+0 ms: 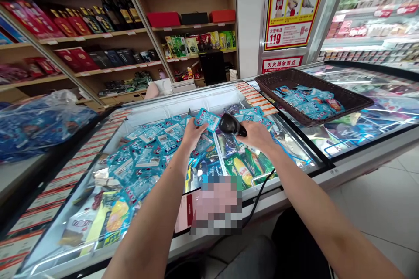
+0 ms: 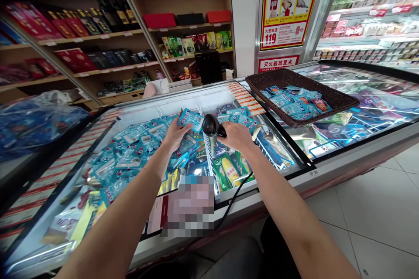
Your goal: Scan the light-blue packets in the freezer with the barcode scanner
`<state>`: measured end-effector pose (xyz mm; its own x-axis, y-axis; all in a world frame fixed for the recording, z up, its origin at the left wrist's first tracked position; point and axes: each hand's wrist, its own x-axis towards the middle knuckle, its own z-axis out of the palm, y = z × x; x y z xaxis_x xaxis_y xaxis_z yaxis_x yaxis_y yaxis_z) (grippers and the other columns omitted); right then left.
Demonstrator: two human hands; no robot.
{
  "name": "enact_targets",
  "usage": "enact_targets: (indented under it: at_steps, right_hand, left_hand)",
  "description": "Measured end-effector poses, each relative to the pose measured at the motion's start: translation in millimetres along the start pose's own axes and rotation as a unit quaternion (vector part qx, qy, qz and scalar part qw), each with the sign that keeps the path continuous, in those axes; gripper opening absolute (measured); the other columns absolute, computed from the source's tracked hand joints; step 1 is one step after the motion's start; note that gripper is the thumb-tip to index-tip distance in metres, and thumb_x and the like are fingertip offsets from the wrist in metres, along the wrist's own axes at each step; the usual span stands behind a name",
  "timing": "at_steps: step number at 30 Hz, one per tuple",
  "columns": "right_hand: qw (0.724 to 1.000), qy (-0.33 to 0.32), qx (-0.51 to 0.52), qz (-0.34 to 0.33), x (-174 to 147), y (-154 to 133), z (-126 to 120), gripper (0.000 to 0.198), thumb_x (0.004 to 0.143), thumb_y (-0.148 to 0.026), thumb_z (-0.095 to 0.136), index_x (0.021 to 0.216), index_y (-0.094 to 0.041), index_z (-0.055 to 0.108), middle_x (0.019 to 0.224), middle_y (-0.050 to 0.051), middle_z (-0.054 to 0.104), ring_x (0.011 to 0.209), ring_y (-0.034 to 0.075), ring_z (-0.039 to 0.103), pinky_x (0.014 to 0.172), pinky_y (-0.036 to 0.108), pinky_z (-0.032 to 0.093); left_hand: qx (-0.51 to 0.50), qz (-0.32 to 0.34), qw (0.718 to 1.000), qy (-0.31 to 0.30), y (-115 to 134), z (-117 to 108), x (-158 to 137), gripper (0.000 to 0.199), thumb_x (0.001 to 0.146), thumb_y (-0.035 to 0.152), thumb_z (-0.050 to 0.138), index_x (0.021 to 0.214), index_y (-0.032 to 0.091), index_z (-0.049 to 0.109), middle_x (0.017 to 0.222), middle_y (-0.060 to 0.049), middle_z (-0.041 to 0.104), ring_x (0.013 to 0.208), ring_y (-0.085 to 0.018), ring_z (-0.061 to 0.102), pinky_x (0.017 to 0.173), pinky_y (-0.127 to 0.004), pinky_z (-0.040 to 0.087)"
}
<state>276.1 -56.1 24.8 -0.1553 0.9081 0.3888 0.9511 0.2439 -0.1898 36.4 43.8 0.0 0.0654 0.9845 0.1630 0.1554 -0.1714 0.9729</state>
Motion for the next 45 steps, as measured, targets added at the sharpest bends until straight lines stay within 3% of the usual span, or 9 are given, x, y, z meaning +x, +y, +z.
enact_targets:
  at_steps: [8,15,45]
  right_hand:
    - [1.0,-0.011,0.001,-0.024,-2.5,-2.6,-1.5,0.025,0.08,-0.037,0.056,0.096,-0.018,0.06,0.093,0.006,0.068,0.084,0.021,0.063,0.069,0.029,0.041]
    - [0.999,-0.022,-0.002,-0.036,-4.8,-3.5,-1.4,0.026,0.08,-0.038,0.055,0.096,-0.018,0.06,0.093,0.007,0.069,0.083,0.022,0.062,0.068,0.029,0.041]
    - [0.999,-0.03,-0.02,-0.018,-5.5,-7.4,-1.2,0.029,0.083,-0.038,0.053,0.102,-0.017,0.06,0.099,0.009,0.068,0.087,0.023,0.062,0.07,0.031,0.041]
  left_hand:
    - [-0.01,0.019,1.0,-0.007,-7.3,-0.7,0.3,0.049,0.066,0.043,0.071,0.101,0.023,0.045,0.078,0.003,0.06,0.062,-0.012,0.06,0.051,-0.022,0.048]
    - [-0.007,0.051,0.999,-0.01,-7.8,0.8,-3.4,0.042,0.068,0.041,0.069,0.097,0.021,0.046,0.08,0.002,0.061,0.068,-0.012,0.061,0.064,-0.026,0.051]
    - [0.032,0.056,0.998,0.01,-6.7,5.7,-5.9,0.039,0.066,0.035,0.071,0.094,0.02,0.048,0.074,0.003,0.057,0.063,-0.012,0.057,0.057,-0.024,0.047]
